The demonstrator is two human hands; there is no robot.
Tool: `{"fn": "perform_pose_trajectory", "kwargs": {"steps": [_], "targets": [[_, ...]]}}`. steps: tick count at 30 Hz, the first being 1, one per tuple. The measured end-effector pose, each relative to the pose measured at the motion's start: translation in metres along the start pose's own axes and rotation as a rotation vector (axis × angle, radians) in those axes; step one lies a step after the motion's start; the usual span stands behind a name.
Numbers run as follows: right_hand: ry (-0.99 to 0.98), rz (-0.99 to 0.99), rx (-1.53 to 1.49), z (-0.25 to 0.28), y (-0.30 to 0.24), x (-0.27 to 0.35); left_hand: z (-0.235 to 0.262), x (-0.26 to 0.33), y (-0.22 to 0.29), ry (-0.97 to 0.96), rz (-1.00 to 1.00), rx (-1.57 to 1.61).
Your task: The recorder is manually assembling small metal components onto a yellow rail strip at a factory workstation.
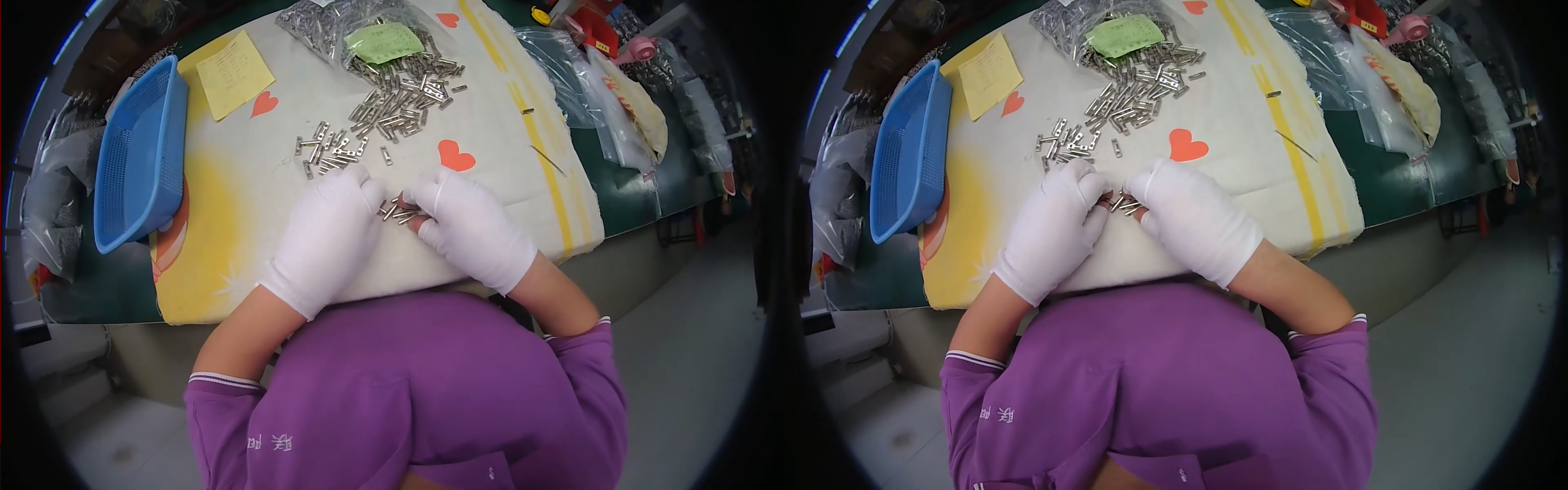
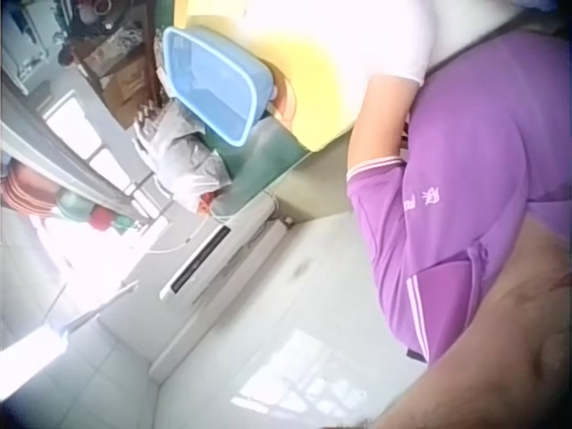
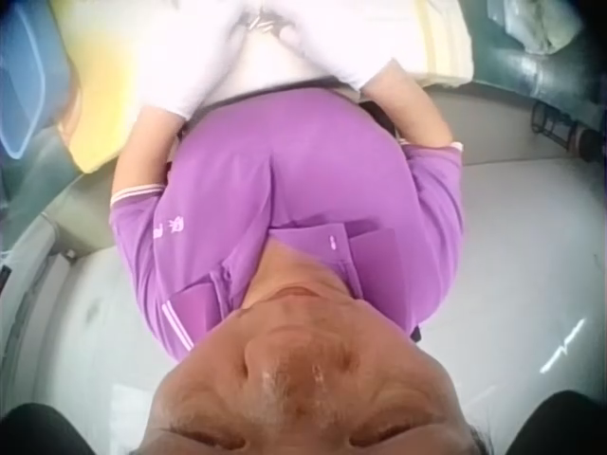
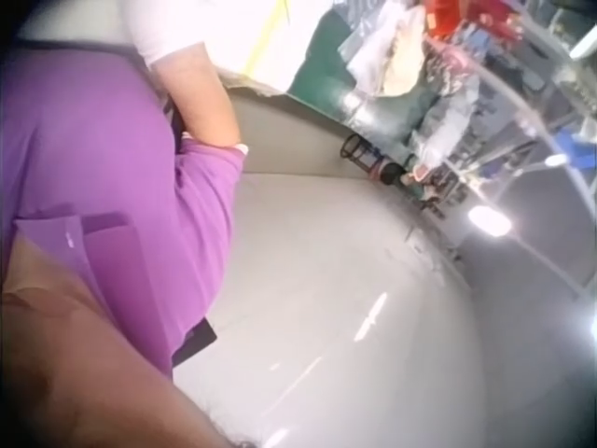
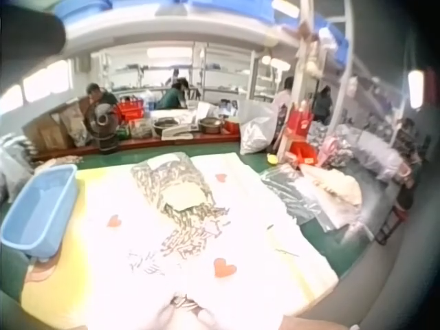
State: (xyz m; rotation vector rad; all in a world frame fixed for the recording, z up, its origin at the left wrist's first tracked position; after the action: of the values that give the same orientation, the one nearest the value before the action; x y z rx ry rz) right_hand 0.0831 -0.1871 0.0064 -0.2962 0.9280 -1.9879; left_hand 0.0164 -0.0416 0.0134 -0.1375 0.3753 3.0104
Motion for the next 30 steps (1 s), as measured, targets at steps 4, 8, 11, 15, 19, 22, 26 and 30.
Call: {"fn": "perform_pose_trajectory", "kwargs": {"steps": [4,8,11,15,19,22,26,30], "targets": [[-0.136,0.138,0.014,-0.006,0.000,-0.004,0.004,0.029,0.001,0.022,0.098,0.092],[-0.139,0.103,-0.081,-0.007,-0.005,-0.006,0.009,0.042,0.001,0.132,0.174,0.144],[0.050,0.049,0.097,0.003,-0.017,-0.008,0.013,0.046,0.000,0.184,0.150,0.139],[0.011,0.083,0.143,0.002,-0.014,-0.011,0.011,0.051,-0.007,0.111,0.225,0.097],[-0.213,-0.037,-0.024,-0.012,-0.017,-0.015,0.010,0.055,-0.011,0.119,0.263,0.109],[-0.253,0.017,-0.085,-0.020,-0.018,-0.015,0.009,0.060,-0.013,0.123,0.304,0.113],[-0.365,0.054,-0.180,-0.024,-0.018,-0.016,0.011,0.058,-0.017,0.173,0.330,0.038],[-0.159,0.074,-0.090,-0.011,-0.026,-0.013,0.019,0.053,-0.012,0.198,0.220,0.075]]}}
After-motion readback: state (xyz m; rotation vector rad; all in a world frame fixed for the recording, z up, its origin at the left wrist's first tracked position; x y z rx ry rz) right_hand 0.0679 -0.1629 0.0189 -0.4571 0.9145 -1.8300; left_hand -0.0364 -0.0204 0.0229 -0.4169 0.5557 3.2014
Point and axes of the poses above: each hand's wrist, its own x-axis away from the middle knuckle, its own z-axis out of the back of the hand, y = z × x, the point moved 4 cm from there along -x, towards the middle knuckle, and after that the axes turned 9 degrees about -x, right-handed, at the moved point
